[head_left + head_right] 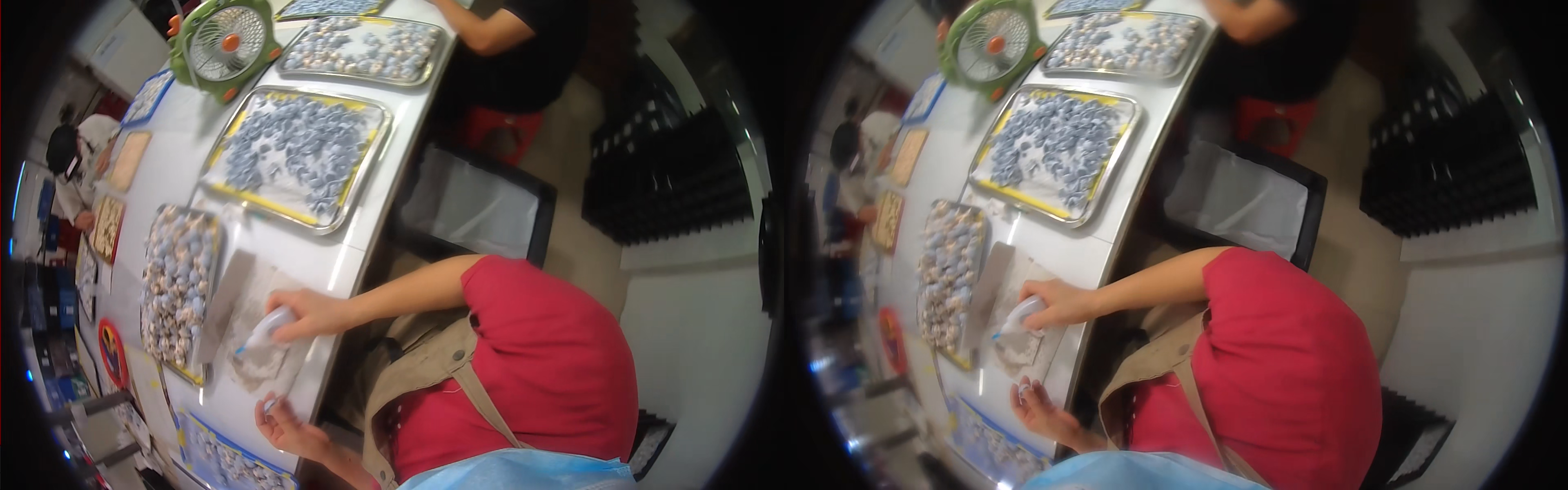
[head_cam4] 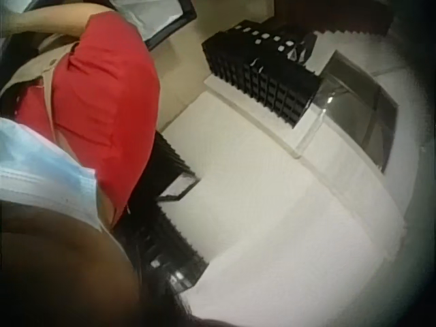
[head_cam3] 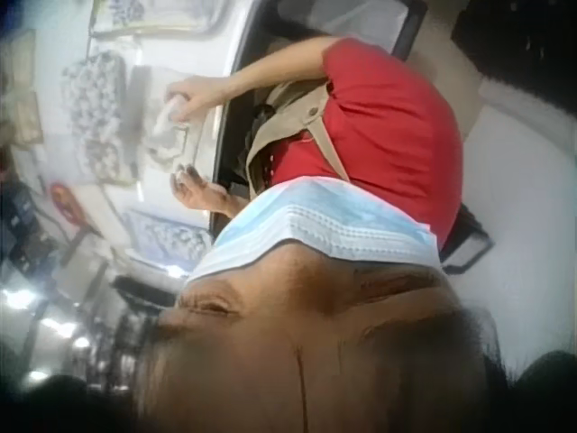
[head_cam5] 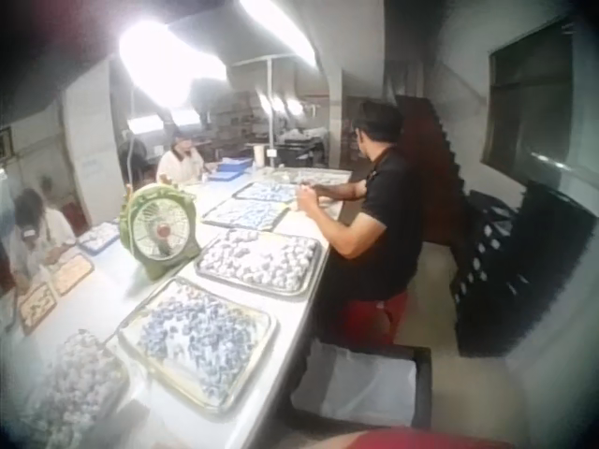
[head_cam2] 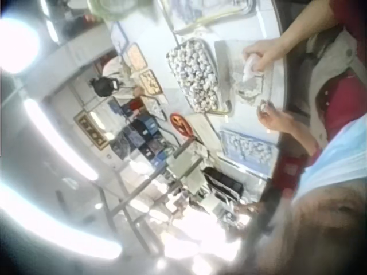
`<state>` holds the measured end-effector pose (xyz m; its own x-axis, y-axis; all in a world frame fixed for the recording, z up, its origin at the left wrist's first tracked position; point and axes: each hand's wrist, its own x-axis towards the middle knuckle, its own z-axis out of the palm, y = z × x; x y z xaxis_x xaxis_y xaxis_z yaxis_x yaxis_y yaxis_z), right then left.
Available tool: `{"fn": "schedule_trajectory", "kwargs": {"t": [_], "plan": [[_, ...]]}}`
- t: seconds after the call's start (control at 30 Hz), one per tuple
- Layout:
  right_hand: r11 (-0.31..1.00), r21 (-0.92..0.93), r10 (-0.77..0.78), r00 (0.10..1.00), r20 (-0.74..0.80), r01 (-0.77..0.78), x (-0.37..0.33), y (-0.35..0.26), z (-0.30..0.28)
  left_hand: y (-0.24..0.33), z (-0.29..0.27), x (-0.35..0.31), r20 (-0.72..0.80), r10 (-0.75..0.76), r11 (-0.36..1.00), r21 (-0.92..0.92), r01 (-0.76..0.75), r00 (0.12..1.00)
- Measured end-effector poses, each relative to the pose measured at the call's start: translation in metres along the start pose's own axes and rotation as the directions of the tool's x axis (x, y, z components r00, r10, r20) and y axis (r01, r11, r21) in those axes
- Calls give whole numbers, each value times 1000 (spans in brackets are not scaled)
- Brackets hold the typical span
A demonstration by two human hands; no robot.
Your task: The person repeatedly picks small shell-like items from a tray, applies a small amount of liquid from a squeeze bottle, and joins two pieces together by hand. The assembled items are placed into a blue plastic container. The process is repeated continuously throughout the clip.
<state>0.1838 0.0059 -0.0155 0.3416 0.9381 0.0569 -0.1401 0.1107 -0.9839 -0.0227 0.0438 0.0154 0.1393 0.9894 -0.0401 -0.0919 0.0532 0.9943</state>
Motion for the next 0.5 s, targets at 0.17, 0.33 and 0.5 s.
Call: {"fn": "schedule_trajectory", "kwargs": {"t": [0.17, 0.33, 0.5], "plan": [[999, 21, -33, 998, -45, 34, -2, 3, 3, -6, 18, -7, 275, 17, 994, 96, -45, 961], [998, 9, -61, 997, -52, 61, -4, 5, 9, -9, 33, -16, 379, -38, 997, 75, 10, 924], [998, 41, -55, 997, -47, 56, -4, 3, 6, -8, 39, -20, 410, -98, 994, 83, 70, 907]]}}
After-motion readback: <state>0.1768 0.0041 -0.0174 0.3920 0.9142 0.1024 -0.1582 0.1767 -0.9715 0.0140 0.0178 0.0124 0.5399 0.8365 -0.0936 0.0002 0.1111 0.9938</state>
